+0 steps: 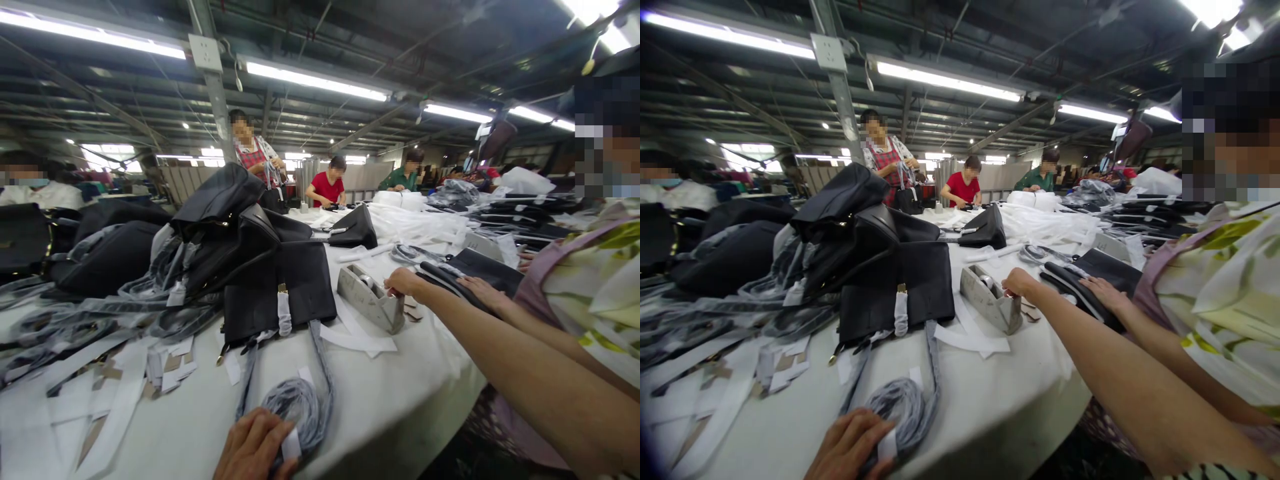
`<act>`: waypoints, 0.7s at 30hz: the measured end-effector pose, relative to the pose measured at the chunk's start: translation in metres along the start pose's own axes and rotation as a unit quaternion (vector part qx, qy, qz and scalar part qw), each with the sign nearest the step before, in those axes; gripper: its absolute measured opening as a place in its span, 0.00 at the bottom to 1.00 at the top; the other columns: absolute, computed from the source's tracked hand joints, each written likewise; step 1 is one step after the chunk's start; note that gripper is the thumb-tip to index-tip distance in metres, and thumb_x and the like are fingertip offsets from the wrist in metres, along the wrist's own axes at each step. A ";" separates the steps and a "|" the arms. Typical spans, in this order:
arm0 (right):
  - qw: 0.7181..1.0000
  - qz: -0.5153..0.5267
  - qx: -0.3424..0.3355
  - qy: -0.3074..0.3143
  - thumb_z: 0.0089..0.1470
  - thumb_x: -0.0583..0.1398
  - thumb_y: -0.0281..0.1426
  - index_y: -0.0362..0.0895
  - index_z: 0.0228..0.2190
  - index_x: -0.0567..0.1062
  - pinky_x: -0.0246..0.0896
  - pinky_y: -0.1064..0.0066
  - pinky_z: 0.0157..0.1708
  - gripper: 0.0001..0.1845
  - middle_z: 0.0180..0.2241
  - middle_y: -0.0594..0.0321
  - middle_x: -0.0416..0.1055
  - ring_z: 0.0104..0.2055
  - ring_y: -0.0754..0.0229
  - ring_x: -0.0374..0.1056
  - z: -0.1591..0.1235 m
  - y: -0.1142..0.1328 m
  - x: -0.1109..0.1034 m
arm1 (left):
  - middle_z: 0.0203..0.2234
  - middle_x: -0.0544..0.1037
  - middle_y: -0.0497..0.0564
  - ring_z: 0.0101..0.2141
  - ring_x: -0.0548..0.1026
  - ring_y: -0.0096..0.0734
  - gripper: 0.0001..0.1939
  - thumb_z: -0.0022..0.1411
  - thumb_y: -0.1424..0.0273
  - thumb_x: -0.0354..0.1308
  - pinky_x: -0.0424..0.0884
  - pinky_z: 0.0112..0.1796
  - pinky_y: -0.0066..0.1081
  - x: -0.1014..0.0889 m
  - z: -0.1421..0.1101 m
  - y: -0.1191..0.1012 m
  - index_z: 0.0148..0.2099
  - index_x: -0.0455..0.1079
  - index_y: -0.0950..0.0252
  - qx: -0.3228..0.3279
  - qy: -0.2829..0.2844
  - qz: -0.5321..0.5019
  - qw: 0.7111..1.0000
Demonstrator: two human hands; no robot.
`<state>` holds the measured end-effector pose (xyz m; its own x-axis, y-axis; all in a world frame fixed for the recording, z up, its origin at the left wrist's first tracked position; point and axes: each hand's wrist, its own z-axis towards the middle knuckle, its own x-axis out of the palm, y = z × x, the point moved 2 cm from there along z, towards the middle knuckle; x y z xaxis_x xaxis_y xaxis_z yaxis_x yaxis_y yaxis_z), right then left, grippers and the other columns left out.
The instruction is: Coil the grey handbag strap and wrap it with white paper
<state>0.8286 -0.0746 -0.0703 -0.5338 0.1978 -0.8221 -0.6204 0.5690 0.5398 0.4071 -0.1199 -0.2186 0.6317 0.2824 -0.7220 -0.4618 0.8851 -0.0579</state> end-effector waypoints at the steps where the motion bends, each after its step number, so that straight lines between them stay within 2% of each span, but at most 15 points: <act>1: 1.000 0.004 0.008 0.002 0.61 0.57 0.37 0.38 0.38 0.72 0.68 0.70 0.32 0.13 0.34 0.60 0.72 0.31 0.65 0.69 0.000 0.002 0.000 | 0.37 0.75 0.50 0.43 0.70 0.36 0.17 0.67 0.55 0.48 0.67 0.44 0.33 -0.001 0.001 0.000 0.48 0.70 0.57 -0.002 0.002 -0.006 1.000; 7: 0.999 0.031 0.025 0.022 0.60 0.58 0.35 0.39 0.41 0.72 0.69 0.67 0.36 0.12 0.39 0.59 0.71 0.36 0.61 0.69 -0.001 0.011 0.000 | 0.38 0.75 0.51 0.43 0.70 0.37 0.16 0.66 0.57 0.50 0.68 0.45 0.33 -0.009 0.006 -0.001 0.49 0.70 0.58 0.009 0.006 -0.010 1.000; 11: 0.997 0.078 0.015 0.008 0.61 0.58 0.35 0.38 0.41 0.72 0.69 0.69 0.33 0.13 0.38 0.59 0.71 0.35 0.63 0.69 -0.007 0.011 -0.015 | 0.38 0.75 0.51 0.43 0.70 0.36 0.16 0.64 0.58 0.53 0.69 0.44 0.31 -0.015 0.009 -0.003 0.50 0.69 0.58 0.028 0.022 -0.006 0.999; 13: 0.995 0.102 0.012 0.003 0.61 0.58 0.36 0.38 0.38 0.72 0.67 0.72 0.29 0.12 0.34 0.62 0.70 0.31 0.65 0.68 -0.011 0.007 -0.026 | 0.39 0.75 0.51 0.43 0.70 0.36 0.17 0.63 0.59 0.56 0.70 0.43 0.30 -0.019 0.012 -0.005 0.51 0.69 0.59 0.040 0.035 -0.005 0.999; 16: 0.991 0.134 0.012 0.013 0.59 0.59 0.34 0.37 0.30 0.72 0.62 0.76 0.23 0.11 0.23 0.68 0.67 0.21 0.69 0.62 -0.020 -0.005 -0.038 | 0.40 0.75 0.51 0.44 0.70 0.35 0.17 0.62 0.60 0.58 0.70 0.44 0.29 -0.024 0.016 -0.007 0.51 0.69 0.60 0.034 0.041 -0.002 0.999; 18: 0.988 0.156 0.008 0.015 0.57 0.60 0.30 0.37 0.25 0.72 0.58 0.78 0.21 0.11 0.16 0.70 0.61 0.17 0.71 0.58 -0.029 -0.017 -0.042 | 0.39 0.75 0.51 0.43 0.71 0.35 0.17 0.61 0.60 0.58 0.70 0.43 0.29 -0.027 0.017 -0.008 0.50 0.69 0.60 0.035 0.038 -0.003 0.999; 21: 0.983 0.182 -0.006 0.011 0.52 0.61 0.27 0.37 0.21 0.72 0.56 0.77 0.21 0.11 0.12 0.71 0.57 0.15 0.71 0.53 -0.045 -0.036 -0.040 | 0.40 0.75 0.51 0.43 0.71 0.35 0.17 0.62 0.61 0.58 0.71 0.44 0.30 -0.028 0.017 -0.011 0.51 0.69 0.59 0.030 0.056 -0.012 0.998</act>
<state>0.8466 -0.1386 -0.0485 -0.7338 0.3686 -0.5707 -0.3931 0.4547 0.7992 0.4049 -0.1308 -0.1856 0.5671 0.2204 -0.7936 -0.4069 0.9127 -0.0373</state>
